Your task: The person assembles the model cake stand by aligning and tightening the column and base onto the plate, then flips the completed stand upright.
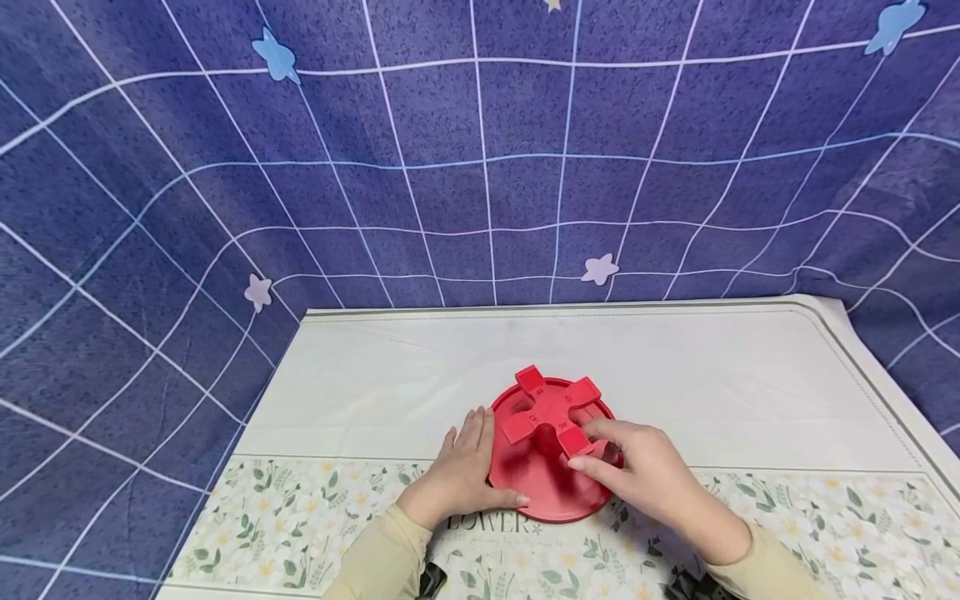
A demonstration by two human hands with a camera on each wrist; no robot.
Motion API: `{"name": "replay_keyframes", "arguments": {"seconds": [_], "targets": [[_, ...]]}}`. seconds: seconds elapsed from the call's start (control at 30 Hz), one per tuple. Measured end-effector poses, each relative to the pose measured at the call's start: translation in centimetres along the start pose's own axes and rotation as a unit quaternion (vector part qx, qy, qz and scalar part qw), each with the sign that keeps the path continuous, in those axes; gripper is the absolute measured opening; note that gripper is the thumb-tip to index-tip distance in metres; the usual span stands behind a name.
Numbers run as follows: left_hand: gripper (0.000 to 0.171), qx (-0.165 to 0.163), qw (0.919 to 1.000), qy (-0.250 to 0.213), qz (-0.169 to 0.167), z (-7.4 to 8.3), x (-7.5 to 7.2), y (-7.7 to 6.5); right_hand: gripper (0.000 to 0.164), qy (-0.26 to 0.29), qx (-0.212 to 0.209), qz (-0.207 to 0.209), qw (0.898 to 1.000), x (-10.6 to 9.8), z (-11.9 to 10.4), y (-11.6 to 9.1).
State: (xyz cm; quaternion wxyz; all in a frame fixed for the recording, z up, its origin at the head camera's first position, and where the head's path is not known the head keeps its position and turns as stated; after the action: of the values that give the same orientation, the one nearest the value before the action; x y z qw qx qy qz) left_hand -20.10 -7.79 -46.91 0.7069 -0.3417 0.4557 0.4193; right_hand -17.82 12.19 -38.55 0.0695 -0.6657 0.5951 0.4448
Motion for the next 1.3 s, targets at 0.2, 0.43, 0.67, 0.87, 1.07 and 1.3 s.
{"name": "replay_keyframes", "arguments": {"seconds": [0.2,0.43,0.67,0.87,1.07,1.3], "targets": [[0.125,-0.002,1.0000,-0.001,0.001,-0.1,0.0,0.0,0.035,-0.010,-0.011,0.002,1.000,0.5,-0.6,0.0],[0.125,-0.006,0.9999,-0.009,-0.002,-0.2,0.2,-0.1,0.036,-0.024,-0.017,0.001,1.000,0.4,-0.8,0.0],[0.126,-0.007,0.9999,-0.005,-0.005,-0.2,0.3,-0.1,0.017,-0.038,-0.042,0.112,0.992,-2.7,-0.7,0.8],[0.126,-0.004,1.0000,-0.001,-0.004,-0.3,0.4,0.0,0.031,-0.054,-0.017,0.131,0.990,-3.5,1.5,1.6],[0.126,-0.002,1.0000,0.001,-0.004,-0.2,0.4,0.0,0.032,-0.002,0.014,0.068,0.998,-2.4,3.1,1.9],[0.127,-0.004,1.0000,-0.003,-0.001,-0.3,0.3,0.1,0.026,0.029,0.049,0.047,0.997,-2.0,3.9,1.6]]}}
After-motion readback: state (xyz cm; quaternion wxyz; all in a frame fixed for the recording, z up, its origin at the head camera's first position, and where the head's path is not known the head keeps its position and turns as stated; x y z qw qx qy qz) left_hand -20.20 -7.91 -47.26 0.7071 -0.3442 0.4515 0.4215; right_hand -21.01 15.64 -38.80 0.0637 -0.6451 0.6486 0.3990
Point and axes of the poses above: each hand's wrist, its own y-axis towards the middle knuckle, its own x-axis out of the palm, z = x × y, the point moved 9 cm from there along y, towards the middle knuckle, and after that the axes turned 6 degrees about z, right-handed, at the moved point
